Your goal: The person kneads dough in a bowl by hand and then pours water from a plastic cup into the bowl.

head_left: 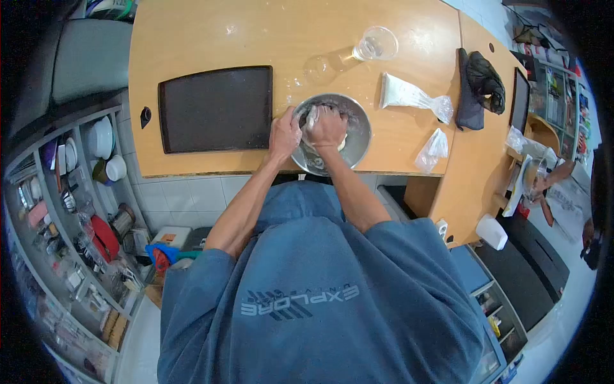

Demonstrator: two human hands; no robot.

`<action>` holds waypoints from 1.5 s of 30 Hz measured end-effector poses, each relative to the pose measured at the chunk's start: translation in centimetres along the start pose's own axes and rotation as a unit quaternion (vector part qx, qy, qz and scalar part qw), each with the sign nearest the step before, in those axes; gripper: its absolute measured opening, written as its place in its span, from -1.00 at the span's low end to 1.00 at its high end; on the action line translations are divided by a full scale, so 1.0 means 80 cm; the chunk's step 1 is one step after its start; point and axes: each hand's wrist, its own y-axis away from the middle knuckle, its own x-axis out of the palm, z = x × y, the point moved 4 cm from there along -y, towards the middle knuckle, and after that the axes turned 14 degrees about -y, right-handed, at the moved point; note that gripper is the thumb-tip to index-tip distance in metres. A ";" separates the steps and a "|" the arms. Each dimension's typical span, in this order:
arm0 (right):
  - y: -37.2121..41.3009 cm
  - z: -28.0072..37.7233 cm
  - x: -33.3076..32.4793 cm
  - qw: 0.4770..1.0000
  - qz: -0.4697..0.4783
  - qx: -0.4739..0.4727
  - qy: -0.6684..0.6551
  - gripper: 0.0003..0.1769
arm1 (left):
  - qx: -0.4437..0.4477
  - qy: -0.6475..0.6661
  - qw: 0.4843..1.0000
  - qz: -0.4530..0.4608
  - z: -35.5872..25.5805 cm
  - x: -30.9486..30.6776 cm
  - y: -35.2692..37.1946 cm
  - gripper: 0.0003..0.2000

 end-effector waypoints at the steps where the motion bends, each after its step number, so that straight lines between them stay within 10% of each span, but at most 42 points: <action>1: -0.003 -0.003 0.002 1.000 -0.009 -0.001 0.001 -0.65 | -0.002 -0.007 1.000 -0.005 0.000 -0.001 0.001 -0.86; 11: -0.021 -0.026 -0.009 0.982 0.133 0.007 -0.136 -0.46 | -0.009 -0.017 0.997 -0.076 -0.003 0.008 0.000 -0.81; 17: -0.007 -0.028 -0.056 0.952 0.119 -0.129 -0.249 -0.39 | 0.005 -0.008 0.996 -0.084 -0.004 0.007 -0.012 -0.82; 26: 0.009 -0.027 -0.116 0.911 0.095 -0.048 -0.399 -0.31 | -0.016 0.004 0.996 -0.087 -0.012 0.003 -0.005 -0.85; 39: 0.059 -0.019 -0.070 0.975 0.136 -0.118 -0.130 -0.27 | 0.017 -0.075 0.997 -0.027 -0.010 0.005 -0.034 -0.77; 45: 0.032 -0.007 -0.057 0.985 0.080 -0.090 -0.121 -0.72 | 0.000 -0.090 0.995 -0.039 -0.014 0.003 -0.029 -0.77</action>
